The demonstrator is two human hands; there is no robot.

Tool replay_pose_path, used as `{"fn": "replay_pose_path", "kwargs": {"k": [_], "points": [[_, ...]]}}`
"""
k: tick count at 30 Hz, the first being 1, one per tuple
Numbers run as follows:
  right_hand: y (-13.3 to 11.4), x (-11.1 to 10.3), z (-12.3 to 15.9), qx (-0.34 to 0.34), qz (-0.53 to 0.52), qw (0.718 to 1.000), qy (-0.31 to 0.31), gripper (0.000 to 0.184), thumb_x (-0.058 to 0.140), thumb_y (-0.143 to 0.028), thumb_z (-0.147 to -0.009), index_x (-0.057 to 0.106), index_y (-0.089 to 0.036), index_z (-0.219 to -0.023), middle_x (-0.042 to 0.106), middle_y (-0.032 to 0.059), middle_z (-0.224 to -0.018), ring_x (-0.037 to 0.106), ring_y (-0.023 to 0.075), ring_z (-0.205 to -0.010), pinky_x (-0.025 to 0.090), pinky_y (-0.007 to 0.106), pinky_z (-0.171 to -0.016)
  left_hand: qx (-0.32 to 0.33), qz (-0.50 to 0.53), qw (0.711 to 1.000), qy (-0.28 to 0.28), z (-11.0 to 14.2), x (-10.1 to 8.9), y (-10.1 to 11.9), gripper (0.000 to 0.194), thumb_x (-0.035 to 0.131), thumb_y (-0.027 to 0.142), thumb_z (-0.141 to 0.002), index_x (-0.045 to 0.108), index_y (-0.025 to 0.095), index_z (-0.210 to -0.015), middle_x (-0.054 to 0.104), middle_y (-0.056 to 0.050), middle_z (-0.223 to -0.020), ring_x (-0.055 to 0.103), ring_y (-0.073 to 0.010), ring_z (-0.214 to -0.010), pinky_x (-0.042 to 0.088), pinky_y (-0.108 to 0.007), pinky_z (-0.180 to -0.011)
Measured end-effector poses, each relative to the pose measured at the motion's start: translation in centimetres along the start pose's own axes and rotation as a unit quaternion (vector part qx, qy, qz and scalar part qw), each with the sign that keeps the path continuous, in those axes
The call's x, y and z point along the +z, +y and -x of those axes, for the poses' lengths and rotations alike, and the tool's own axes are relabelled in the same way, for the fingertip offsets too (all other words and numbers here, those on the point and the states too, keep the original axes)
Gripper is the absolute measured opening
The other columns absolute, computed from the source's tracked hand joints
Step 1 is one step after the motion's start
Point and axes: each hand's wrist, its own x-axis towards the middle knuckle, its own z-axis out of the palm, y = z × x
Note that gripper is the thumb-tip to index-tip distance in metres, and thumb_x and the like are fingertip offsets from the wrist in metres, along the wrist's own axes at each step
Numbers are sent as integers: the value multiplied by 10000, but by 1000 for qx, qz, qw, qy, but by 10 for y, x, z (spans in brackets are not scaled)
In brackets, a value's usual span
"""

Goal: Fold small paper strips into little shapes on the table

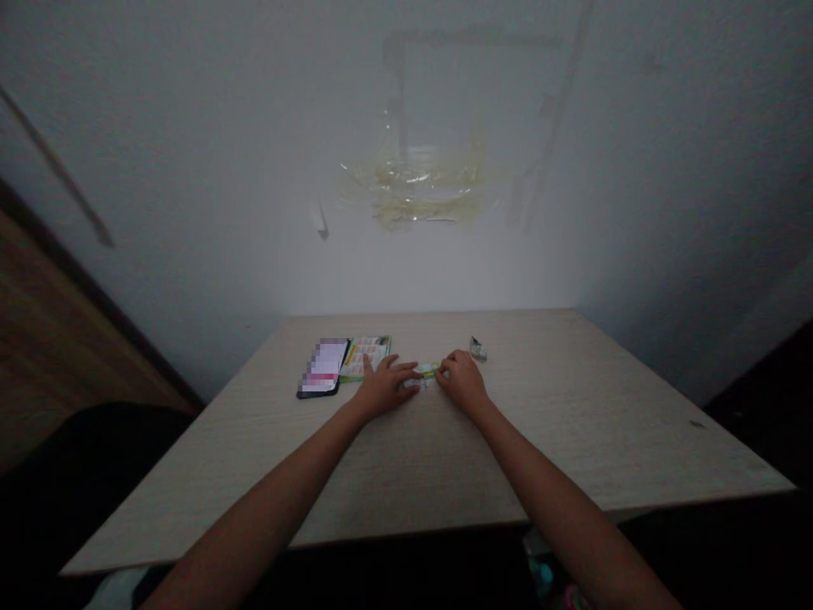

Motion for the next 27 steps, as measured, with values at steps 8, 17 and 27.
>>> {"fn": "replay_pose_path", "kwargs": {"k": [8, 17, 27], "points": [[-4, 0, 0, 40, 24, 999, -20, 126, 638, -301, -848, 696, -189, -845, 605, 78, -989, 554, 201, -983, 411, 314, -922, -4, -10, 1000, -1, -1, 1, 0, 343, 483, 583, -917, 583, 519, -1238, 517, 106, -1460, 277, -355, -1444, -95, -840, -1011], [-8, 0, 4, 49, 23, 998, -34, 211, 662, -350, -809, 647, -185, -941, 597, 82, -1049, 550, 230, -1035, 409, 338, -909, -11, 5, 1000, -3, -1, 1, -1, 332, 515, 575, -905, 591, 523, -1224, 509, 113, -1466, 276, -360, -1441, -129, -834, -1004], [-11, -4, 9, 30, 15, 999, -37, 312, 701, -382, -765, 618, -182, -990, 594, 102, -1072, 543, 251, -1057, 415, 352, -917, -17, -7, 1000, -11, 0, -2, 2, 352, 501, 567, -910, 582, 517, -1249, 503, 91, -1475, 269, -366, -1444, -135, -816, -1018]]}}
